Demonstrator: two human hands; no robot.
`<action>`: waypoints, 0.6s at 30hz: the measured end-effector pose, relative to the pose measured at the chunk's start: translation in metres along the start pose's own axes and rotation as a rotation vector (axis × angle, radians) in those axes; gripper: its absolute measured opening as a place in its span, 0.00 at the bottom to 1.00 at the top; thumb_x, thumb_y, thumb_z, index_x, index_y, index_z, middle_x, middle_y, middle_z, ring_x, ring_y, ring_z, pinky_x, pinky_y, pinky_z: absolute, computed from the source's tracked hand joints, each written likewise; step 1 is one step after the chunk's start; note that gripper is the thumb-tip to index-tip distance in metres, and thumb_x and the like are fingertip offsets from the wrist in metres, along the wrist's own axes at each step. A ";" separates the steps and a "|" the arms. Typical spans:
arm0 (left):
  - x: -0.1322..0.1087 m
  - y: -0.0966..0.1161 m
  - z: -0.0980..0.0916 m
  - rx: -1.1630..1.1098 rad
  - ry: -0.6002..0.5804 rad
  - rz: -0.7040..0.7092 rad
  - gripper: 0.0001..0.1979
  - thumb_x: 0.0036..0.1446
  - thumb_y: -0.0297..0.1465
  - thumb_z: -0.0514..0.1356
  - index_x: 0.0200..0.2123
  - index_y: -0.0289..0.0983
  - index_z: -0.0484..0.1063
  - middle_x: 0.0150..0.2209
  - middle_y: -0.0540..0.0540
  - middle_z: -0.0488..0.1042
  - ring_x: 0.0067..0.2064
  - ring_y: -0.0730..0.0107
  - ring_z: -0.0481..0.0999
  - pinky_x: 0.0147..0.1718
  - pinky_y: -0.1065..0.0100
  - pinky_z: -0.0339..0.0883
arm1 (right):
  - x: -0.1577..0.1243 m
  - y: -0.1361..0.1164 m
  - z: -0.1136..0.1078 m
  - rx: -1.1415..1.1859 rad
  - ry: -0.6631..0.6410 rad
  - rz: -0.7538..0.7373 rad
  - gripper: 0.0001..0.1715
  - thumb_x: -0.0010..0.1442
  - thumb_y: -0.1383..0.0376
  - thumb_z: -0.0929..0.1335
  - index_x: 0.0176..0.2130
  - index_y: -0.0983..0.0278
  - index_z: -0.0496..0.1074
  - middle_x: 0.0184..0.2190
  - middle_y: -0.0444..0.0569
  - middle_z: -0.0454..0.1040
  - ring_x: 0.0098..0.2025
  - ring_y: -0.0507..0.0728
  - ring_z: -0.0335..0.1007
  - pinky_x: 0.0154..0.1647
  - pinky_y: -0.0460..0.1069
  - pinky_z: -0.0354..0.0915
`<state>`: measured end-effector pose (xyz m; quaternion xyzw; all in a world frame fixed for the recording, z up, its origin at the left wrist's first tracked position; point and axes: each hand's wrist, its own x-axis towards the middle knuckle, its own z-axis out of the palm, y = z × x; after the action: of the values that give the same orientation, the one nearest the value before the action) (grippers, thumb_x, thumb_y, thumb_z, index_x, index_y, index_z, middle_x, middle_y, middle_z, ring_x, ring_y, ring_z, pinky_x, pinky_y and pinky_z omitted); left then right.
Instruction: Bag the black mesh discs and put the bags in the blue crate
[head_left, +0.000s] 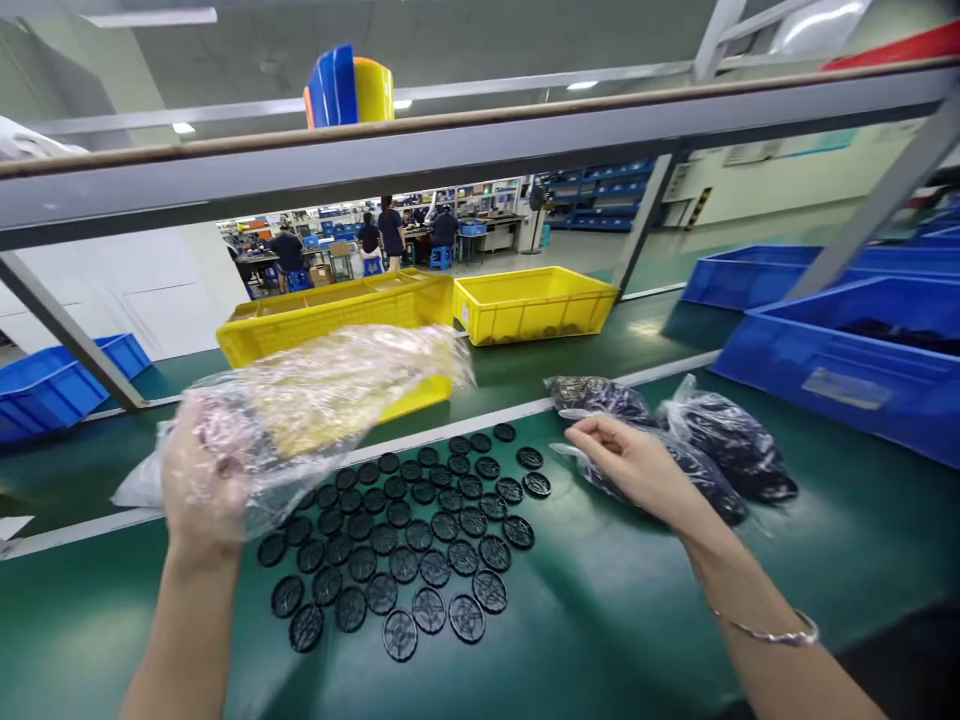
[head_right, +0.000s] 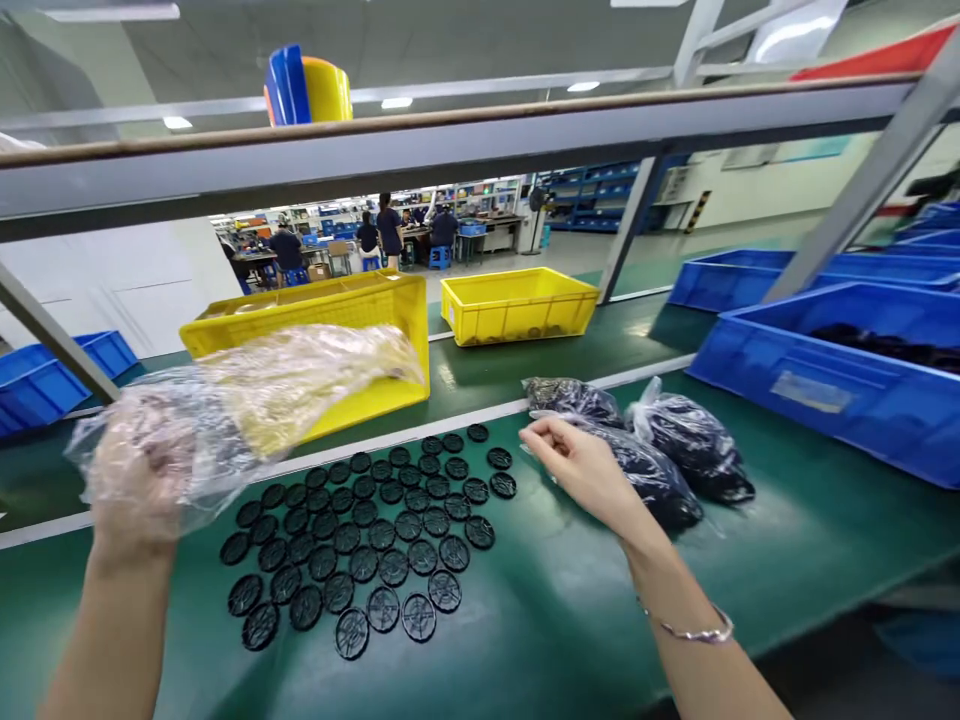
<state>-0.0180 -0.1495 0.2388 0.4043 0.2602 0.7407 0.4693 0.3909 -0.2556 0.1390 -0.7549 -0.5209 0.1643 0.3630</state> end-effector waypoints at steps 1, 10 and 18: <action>0.001 0.002 -0.003 -0.042 0.018 0.050 0.17 0.54 0.24 0.60 0.25 0.36 0.50 0.22 0.56 0.48 0.21 0.81 0.43 0.14 0.79 0.43 | -0.003 0.014 0.004 -0.075 -0.017 -0.010 0.37 0.56 0.38 0.60 0.44 0.64 0.72 0.33 0.45 0.71 0.28 0.35 0.58 0.28 0.32 0.54; -0.030 -0.010 -0.017 -0.104 0.024 0.155 0.20 0.60 0.31 0.58 0.25 0.37 0.47 0.22 0.55 0.43 0.24 0.77 0.39 0.17 0.78 0.45 | -0.016 0.082 0.060 -0.603 -0.102 -0.140 0.32 0.61 0.41 0.54 0.61 0.39 0.60 0.60 0.43 0.61 0.39 0.38 0.68 0.40 0.38 0.70; -0.020 -0.014 -0.019 -0.023 0.010 0.216 0.24 0.43 0.37 0.67 0.21 0.37 0.50 0.21 0.53 0.47 0.23 0.76 0.45 0.17 0.73 0.47 | -0.008 0.094 0.068 -0.630 -0.134 -0.140 0.33 0.59 0.39 0.56 0.55 0.50 0.68 0.57 0.45 0.65 0.52 0.46 0.67 0.54 0.46 0.72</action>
<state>-0.0228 -0.1621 0.2105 0.4211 0.2090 0.7919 0.3898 0.4076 -0.2551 0.0240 -0.7800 -0.6194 0.0191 0.0870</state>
